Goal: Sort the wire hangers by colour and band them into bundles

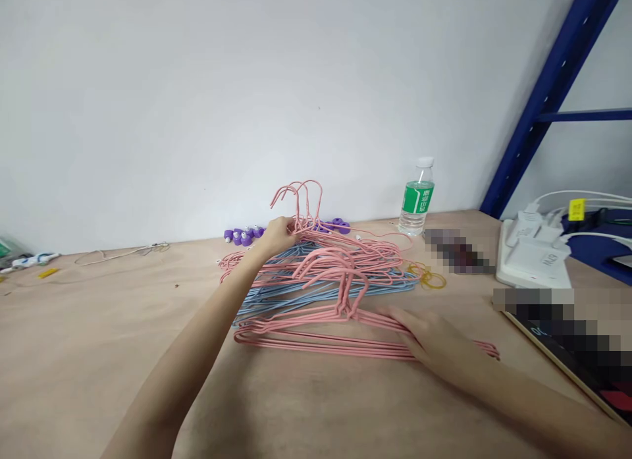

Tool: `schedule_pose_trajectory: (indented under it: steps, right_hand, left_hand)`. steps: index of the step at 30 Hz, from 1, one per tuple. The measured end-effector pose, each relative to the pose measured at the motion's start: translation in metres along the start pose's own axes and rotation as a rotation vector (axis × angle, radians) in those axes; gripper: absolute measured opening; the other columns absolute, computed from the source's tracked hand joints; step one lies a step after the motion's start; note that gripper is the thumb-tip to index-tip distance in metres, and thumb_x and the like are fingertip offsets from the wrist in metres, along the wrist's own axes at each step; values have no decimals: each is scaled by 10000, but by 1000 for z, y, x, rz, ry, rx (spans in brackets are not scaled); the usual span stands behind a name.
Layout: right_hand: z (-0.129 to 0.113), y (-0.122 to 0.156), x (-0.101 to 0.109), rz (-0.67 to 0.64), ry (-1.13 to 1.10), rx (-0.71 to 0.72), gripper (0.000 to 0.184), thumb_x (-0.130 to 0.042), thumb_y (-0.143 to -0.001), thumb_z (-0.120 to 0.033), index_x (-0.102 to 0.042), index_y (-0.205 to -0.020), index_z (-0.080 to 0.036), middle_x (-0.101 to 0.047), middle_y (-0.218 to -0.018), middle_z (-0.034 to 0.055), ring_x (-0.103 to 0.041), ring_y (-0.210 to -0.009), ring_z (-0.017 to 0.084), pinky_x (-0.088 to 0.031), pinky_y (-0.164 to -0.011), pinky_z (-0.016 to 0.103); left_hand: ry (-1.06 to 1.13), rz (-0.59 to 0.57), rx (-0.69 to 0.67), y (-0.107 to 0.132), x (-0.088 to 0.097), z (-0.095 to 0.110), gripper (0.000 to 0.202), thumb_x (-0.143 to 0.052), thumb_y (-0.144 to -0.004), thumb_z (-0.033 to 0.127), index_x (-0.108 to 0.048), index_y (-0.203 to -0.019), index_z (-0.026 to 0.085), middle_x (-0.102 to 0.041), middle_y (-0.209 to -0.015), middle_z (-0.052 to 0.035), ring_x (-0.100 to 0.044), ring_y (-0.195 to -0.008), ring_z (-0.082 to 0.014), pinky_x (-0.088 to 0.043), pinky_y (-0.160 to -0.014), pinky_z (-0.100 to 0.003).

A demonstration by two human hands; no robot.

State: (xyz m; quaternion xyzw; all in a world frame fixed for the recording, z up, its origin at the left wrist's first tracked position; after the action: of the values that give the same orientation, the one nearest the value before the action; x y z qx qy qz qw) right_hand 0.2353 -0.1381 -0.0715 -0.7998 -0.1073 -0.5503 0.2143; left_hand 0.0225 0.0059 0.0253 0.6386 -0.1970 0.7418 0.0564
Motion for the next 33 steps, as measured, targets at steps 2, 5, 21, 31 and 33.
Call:
schedule_pose_trajectory:
  steps: [2, 5, 21, 31, 33]
  right_hand:
    - [1, 0, -1, 2, 8, -9, 460, -348, -734, -12, -603, -1092, -149, -672, -974, 83, -660, -794, 199, -530, -681, 298]
    - [1, -1, 0, -6, 21, -14, 460, -343, -745, -16, -599, -1100, -157, -669, -987, 80, -658, -813, 192, -529, -688, 286]
    - [-2, 0, 1, 17, 35, 53, 527, -311, -682, 24, -607, -1093, -120, -664, -992, 93, -655, -837, 199, -532, -698, 296]
    - [-2, -1, -1, -22, -8, 14, 511, -336, -705, 19, -596, -1115, -142, -649, -1037, 73, -649, -860, 201, -529, -713, 297]
    - [-1, -1, -1, -16, -3, 9, 512, -339, -700, 16, -598, -1110, -148, -660, -1012, 68, -654, -839, 199, -531, -704, 297]
  left_hand:
    - [-23, -22, 19, -2, -3, -1, 195, -526, -821, 248, -532, -672, 123, -542, -660, 14, -525, -642, -117, -429, -637, -272]
    - [-58, -54, 41, -8, -11, -1, 172, -526, -834, 274, -566, -774, 117, -583, -769, -8, -557, -723, -132, -462, -696, -307]
    - [-129, -78, 108, -17, -21, -8, 222, -506, -853, 282, -553, -1015, 137, -579, -1009, -63, -567, -902, -174, -483, -786, -374]
    - [-65, -67, 87, -14, 6, -7, 178, -534, -823, 261, -560, -926, 117, -584, -876, -42, -553, -802, -154, -451, -728, -324]
    - [-18, -82, 74, -9, 19, -5, 136, -572, -779, 236, -583, -824, 108, -582, -756, -26, -537, -706, -136, -423, -654, -268]
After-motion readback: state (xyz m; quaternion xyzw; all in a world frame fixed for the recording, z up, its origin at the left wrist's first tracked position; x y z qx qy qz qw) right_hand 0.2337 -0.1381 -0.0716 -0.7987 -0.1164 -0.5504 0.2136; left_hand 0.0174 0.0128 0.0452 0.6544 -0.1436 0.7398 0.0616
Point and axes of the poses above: each hand's wrist, its own y-axis away from the middle knuckle, its own x-axis out of the back of the hand, z = x × y, the point moved 1 cm from there along -y, towards the middle knuckle
